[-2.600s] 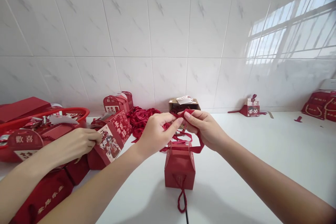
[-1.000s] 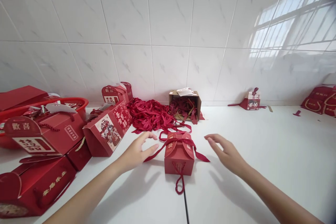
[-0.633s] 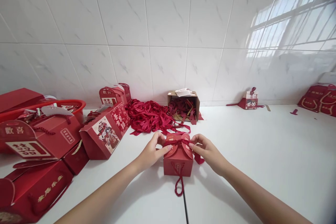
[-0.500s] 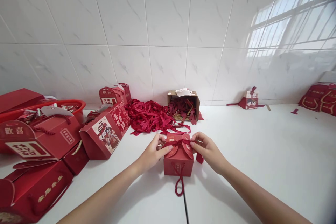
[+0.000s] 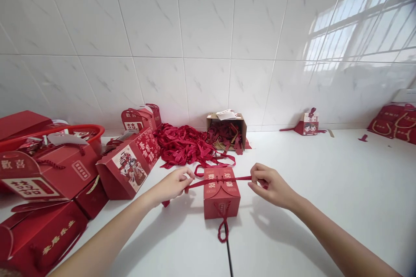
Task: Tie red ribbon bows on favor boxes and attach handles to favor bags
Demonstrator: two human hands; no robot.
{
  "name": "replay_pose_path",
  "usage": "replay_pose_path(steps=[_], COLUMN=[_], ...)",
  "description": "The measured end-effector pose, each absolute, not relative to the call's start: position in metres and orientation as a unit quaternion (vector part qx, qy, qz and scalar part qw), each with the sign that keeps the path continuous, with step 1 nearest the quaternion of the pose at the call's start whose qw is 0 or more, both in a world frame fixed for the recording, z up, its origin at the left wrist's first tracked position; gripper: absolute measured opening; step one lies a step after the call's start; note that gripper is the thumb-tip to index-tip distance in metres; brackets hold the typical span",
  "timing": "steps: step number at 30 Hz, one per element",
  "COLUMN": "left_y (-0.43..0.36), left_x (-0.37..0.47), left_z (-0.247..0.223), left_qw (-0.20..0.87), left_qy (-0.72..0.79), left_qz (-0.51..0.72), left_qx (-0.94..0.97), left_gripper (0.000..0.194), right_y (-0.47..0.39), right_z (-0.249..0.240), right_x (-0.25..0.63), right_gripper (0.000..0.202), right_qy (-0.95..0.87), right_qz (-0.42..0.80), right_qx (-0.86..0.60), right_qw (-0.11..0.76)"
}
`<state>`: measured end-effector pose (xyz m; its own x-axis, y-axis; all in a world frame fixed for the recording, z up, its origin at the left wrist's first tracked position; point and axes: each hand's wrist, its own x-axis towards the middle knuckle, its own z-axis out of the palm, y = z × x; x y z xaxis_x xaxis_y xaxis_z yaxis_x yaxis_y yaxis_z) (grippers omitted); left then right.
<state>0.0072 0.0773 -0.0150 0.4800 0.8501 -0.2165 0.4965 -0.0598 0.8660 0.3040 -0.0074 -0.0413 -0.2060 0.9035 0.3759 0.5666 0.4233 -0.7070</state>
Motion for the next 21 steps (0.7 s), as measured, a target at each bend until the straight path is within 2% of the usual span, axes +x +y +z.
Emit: replay_pose_path(steps=[2,4,7,10,13,18,21], left_y=[0.08,0.08,0.074,0.06,0.041,0.019,0.014], left_x=[0.007,0.008,0.014,0.026,0.04,0.057,0.06], left_z=[-0.004,0.006,0.017,0.02,0.013,-0.007,-0.018], left_qw=[0.513,0.54,0.574,0.583,0.548,0.359,0.263], left_qy=[0.457,0.424,0.372,0.353,0.375,0.375,0.372], left_qz=[0.109,0.048,0.025,0.093,0.192,0.328,0.343], left_qx=[0.718,0.725,0.729,0.726,0.722,0.789,0.821], left_gripper=[0.025,0.02,0.027,0.041,0.04,0.025,0.026], right_y=[-0.007,-0.004,0.0,0.0,-0.004,-0.008,-0.008], right_z=[-0.042,-0.044,-0.043,-0.035,-0.027,-0.021,-0.02], right_x=[0.301,0.295,0.283,0.27,0.256,0.232,0.223], right_gripper=[0.026,0.029,0.032,0.031,0.026,0.019,0.018], right_qy=[-0.764,-0.734,-0.685,-0.66,-0.633,-0.621,-0.622], right_qz=[0.109,0.043,-0.001,0.06,0.196,0.341,0.358], right_qx=[-0.509,-0.533,-0.549,-0.535,-0.509,-0.496,-0.504], right_qw=[0.381,0.419,0.48,0.525,0.549,0.501,0.482])
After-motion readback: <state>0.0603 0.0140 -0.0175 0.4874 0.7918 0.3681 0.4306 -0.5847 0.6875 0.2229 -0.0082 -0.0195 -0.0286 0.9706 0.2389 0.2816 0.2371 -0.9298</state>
